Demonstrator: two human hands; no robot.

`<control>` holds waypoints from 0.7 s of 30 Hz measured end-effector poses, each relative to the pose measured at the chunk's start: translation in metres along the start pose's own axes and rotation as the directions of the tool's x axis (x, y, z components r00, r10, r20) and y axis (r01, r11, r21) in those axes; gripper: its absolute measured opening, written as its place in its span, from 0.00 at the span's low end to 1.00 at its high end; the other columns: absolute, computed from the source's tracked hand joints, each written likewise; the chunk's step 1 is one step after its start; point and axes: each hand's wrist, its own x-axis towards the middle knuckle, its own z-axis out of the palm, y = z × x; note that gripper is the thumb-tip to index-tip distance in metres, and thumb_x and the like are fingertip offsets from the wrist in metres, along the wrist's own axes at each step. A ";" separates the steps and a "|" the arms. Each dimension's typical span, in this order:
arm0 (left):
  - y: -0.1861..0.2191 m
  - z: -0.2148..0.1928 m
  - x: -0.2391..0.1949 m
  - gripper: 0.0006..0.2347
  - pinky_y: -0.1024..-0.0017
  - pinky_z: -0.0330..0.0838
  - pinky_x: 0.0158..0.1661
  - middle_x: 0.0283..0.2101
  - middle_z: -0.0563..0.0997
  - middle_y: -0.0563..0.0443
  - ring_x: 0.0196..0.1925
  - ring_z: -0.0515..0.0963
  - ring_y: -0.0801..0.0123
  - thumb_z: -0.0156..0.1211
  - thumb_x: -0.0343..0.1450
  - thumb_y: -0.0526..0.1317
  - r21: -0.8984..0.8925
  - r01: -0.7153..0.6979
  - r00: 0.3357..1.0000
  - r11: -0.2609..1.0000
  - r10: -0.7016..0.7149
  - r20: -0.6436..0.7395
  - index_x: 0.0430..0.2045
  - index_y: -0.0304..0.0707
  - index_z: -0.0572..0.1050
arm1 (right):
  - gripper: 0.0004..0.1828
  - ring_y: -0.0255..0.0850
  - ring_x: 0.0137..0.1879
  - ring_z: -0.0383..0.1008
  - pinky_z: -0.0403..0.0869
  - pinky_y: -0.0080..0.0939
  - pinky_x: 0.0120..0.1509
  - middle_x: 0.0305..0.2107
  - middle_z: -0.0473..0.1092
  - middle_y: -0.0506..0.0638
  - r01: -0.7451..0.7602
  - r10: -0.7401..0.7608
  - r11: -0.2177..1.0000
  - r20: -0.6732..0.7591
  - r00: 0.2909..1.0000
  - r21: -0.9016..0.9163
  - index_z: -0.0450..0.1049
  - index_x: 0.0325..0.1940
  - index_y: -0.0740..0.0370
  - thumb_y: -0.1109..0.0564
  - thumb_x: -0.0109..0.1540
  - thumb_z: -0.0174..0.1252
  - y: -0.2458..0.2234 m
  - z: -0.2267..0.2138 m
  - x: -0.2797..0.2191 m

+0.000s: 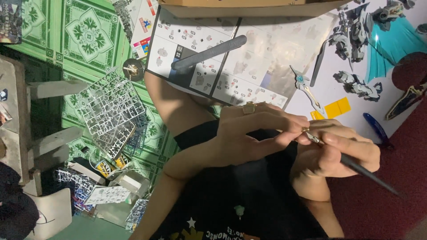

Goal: The person assembles a model kit by consulting an instruction manual and using a hobby knife to trim and fit small plastic parts. They handle several components, including a dark blue blade and a white-and-teal weapon, and attach them together.

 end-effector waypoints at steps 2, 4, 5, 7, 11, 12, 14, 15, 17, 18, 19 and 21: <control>0.000 0.001 0.000 0.08 0.75 0.80 0.47 0.45 0.80 0.49 0.45 0.83 0.67 0.64 0.68 0.30 -0.014 0.002 1.000 1.000 -0.002 0.000 0.37 0.38 0.73 | 0.03 0.40 0.24 0.72 0.75 0.34 0.30 0.25 0.70 0.59 0.061 -0.062 0.997 -0.033 0.998 -0.047 0.69 0.37 0.67 0.64 0.60 0.54 0.001 0.010 0.004; -0.001 0.002 0.000 0.08 0.75 0.81 0.47 0.45 0.80 0.48 0.45 0.83 0.67 0.64 0.68 0.30 -0.028 0.003 1.000 1.000 -0.003 0.000 0.38 0.38 0.74 | 0.04 0.38 0.22 0.70 0.72 0.32 0.26 0.23 0.69 0.57 0.120 -0.126 0.988 -0.062 0.990 -0.094 0.68 0.35 0.66 0.62 0.60 0.55 -0.002 0.013 0.004; -0.001 0.002 -0.001 0.08 0.76 0.81 0.46 0.45 0.80 0.49 0.45 0.84 0.68 0.65 0.68 0.30 -0.015 0.003 1.000 1.000 -0.003 -0.008 0.37 0.39 0.74 | 0.05 0.38 0.23 0.70 0.73 0.32 0.28 0.23 0.69 0.58 0.051 -0.060 0.991 -0.070 0.996 -0.125 0.69 0.34 0.65 0.60 0.60 0.56 -0.005 0.012 0.002; -0.001 0.002 0.001 0.09 0.76 0.81 0.45 0.45 0.80 0.50 0.44 0.84 0.69 0.65 0.68 0.31 -0.002 0.000 1.000 1.000 0.000 -0.014 0.37 0.39 0.74 | 0.06 0.38 0.24 0.71 0.73 0.32 0.30 0.23 0.70 0.59 -0.016 0.003 0.988 -0.081 0.997 -0.156 0.70 0.33 0.64 0.58 0.60 0.57 -0.007 0.013 0.002; 0.003 0.002 0.003 0.08 0.76 0.80 0.43 0.43 0.81 0.49 0.41 0.84 0.69 0.64 0.67 0.28 0.002 -0.019 0.999 1.000 0.019 -0.025 0.36 0.37 0.74 | 0.07 0.37 0.22 0.69 0.70 0.31 0.27 0.23 0.69 0.60 0.059 -0.075 0.987 -0.104 0.992 -0.151 0.66 0.32 0.65 0.60 0.60 0.56 -0.004 0.019 0.004; 0.005 0.002 0.004 0.07 0.76 0.79 0.42 0.42 0.81 0.49 0.40 0.84 0.69 0.64 0.67 0.28 0.023 -0.013 0.999 1.000 0.014 -0.030 0.34 0.37 0.74 | 0.07 0.37 0.22 0.68 0.70 0.31 0.26 0.23 0.69 0.60 0.081 -0.098 0.986 -0.110 0.989 -0.145 0.66 0.31 0.64 0.60 0.60 0.57 -0.002 0.018 0.004; 0.005 0.002 0.004 0.08 0.76 0.79 0.43 0.41 0.81 0.49 0.41 0.84 0.69 0.64 0.67 0.28 0.010 -0.020 0.999 1.000 0.020 -0.027 0.35 0.36 0.74 | 0.09 0.37 0.21 0.67 0.69 0.32 0.27 0.21 0.69 0.59 0.049 -0.072 0.981 -0.121 0.990 -0.188 0.64 0.31 0.63 0.58 0.61 0.56 -0.007 0.023 0.005; 0.004 0.002 0.004 0.08 0.76 0.80 0.44 0.41 0.81 0.49 0.42 0.84 0.69 0.64 0.67 0.27 -0.001 -0.023 0.999 1.000 0.023 -0.027 0.35 0.36 0.74 | 0.10 0.37 0.21 0.67 0.69 0.32 0.27 0.20 0.68 0.58 0.012 -0.043 0.974 -0.134 0.990 -0.228 0.63 0.30 0.61 0.57 0.61 0.56 -0.009 0.025 0.005; 0.004 0.002 0.003 0.08 0.76 0.80 0.45 0.41 0.81 0.50 0.43 0.84 0.69 0.65 0.66 0.28 -0.001 -0.032 0.999 0.999 0.032 -0.029 0.34 0.37 0.74 | 0.08 0.37 0.20 0.66 0.68 0.32 0.26 0.20 0.68 0.58 0.045 -0.076 0.973 -0.130 0.989 -0.228 0.63 0.30 0.62 0.59 0.60 0.55 -0.006 0.023 0.005; 0.004 0.001 0.003 0.08 0.76 0.79 0.46 0.41 0.81 0.50 0.43 0.83 0.69 0.65 0.66 0.28 0.006 -0.038 0.999 0.999 0.038 -0.031 0.34 0.37 0.74 | 0.07 0.37 0.20 0.66 0.68 0.32 0.26 0.20 0.68 0.59 0.073 -0.104 0.972 -0.129 0.986 -0.222 0.64 0.29 0.63 0.60 0.60 0.54 -0.005 0.022 0.005; 0.006 0.001 0.004 0.08 0.76 0.79 0.46 0.41 0.81 0.50 0.43 0.83 0.69 0.65 0.66 0.28 0.003 -0.042 0.999 0.999 0.042 -0.034 0.34 0.37 0.74 | 0.07 0.37 0.20 0.66 0.68 0.32 0.26 0.20 0.68 0.59 0.078 -0.107 0.972 -0.125 0.986 -0.223 0.64 0.29 0.63 0.60 0.60 0.54 -0.006 0.025 0.005; 0.011 0.000 0.005 0.08 0.76 0.79 0.45 0.39 0.81 0.50 0.42 0.84 0.68 0.65 0.65 0.26 0.041 -0.056 0.996 0.998 0.058 -0.063 0.32 0.36 0.75 | 0.08 0.36 0.19 0.65 0.68 0.32 0.26 0.18 0.67 0.58 0.066 -0.106 0.961 -0.137 0.985 -0.269 0.63 0.28 0.64 0.61 0.60 0.52 -0.008 0.029 0.006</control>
